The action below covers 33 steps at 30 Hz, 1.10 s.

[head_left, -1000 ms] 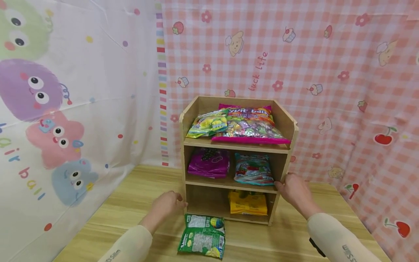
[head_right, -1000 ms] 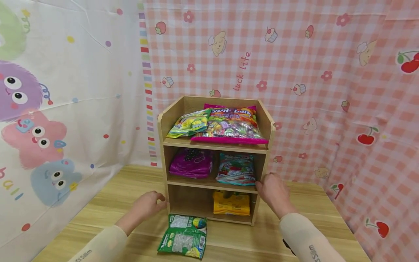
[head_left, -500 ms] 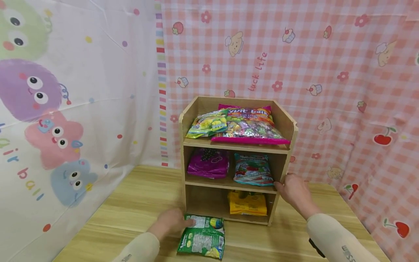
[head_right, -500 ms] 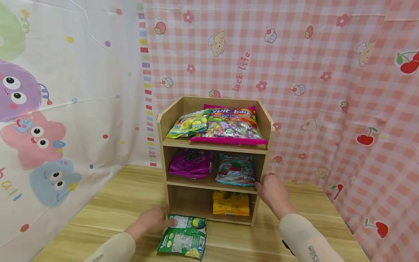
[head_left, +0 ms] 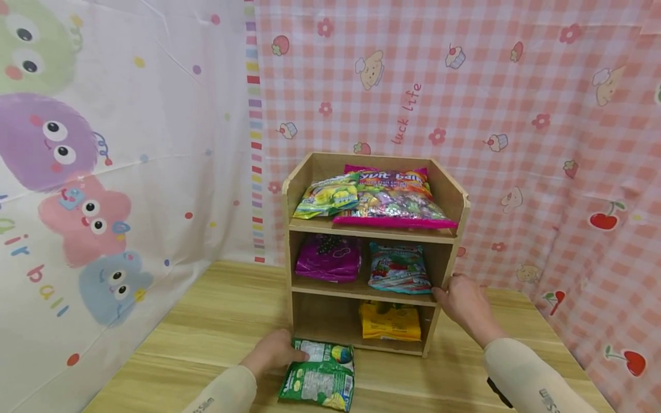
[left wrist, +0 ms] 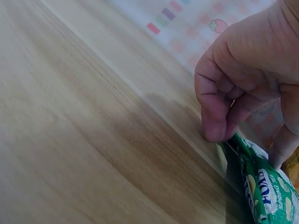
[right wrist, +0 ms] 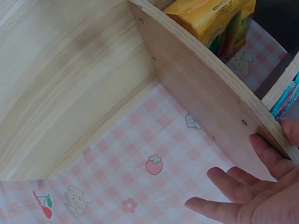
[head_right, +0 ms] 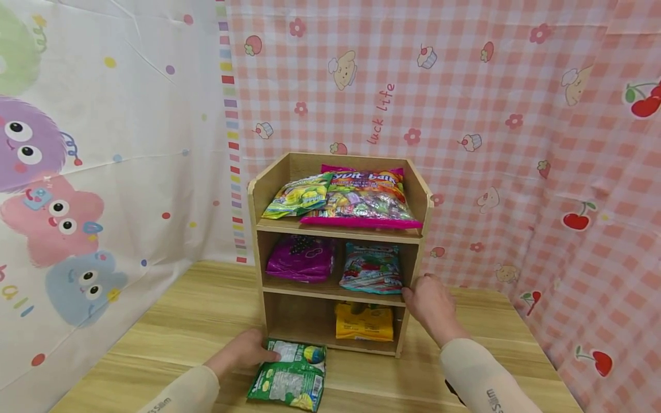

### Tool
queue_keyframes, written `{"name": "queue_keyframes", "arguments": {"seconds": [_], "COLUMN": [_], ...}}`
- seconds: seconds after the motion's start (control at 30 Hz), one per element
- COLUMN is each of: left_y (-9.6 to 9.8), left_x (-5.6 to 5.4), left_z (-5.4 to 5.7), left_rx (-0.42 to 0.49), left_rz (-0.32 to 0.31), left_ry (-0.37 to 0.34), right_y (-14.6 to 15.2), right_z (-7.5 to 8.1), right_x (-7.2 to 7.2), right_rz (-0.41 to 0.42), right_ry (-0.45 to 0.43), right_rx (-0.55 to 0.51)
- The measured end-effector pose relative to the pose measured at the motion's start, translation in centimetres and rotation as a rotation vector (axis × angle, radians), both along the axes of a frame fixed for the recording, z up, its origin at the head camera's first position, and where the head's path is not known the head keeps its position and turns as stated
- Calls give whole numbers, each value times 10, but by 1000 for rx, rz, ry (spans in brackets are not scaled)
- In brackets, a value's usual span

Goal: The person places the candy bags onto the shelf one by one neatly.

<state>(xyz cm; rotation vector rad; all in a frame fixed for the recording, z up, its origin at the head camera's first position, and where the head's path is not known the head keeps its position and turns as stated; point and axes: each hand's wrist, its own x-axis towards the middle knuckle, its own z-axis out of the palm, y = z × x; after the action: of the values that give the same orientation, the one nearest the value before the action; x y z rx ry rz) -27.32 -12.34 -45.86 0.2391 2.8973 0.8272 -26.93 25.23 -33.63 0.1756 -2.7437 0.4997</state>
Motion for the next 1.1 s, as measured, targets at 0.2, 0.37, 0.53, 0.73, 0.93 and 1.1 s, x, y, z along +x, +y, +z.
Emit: {"name": "queue_keyframes", "arguments": {"seconds": [0.2,0.37,0.53,0.73,0.93,1.1], "left_y": [2,6,8,7,9,9], "left_x": [-1,0,0,0,0,-4], "left_z": [0,1,-1,-4,0,13], "left_rx": [22,29,60,163,263,220], "left_rz": [-34,-44,-27,-25,-75,-87], "left_ry": [25,-2,-37,-62,-78,-61], "right_y": [1,1,0,-1,0,-1], "right_z": [-1,-1,-1,-1,-1,-1], "right_x": [0,1,1,-1,-1,1], "right_rz": [0,0,-9,-10,-18,-25], "right_ry": [11,8,-3,6,0,-16], "right_rx": [3,3,-1,6,4,-3]}}
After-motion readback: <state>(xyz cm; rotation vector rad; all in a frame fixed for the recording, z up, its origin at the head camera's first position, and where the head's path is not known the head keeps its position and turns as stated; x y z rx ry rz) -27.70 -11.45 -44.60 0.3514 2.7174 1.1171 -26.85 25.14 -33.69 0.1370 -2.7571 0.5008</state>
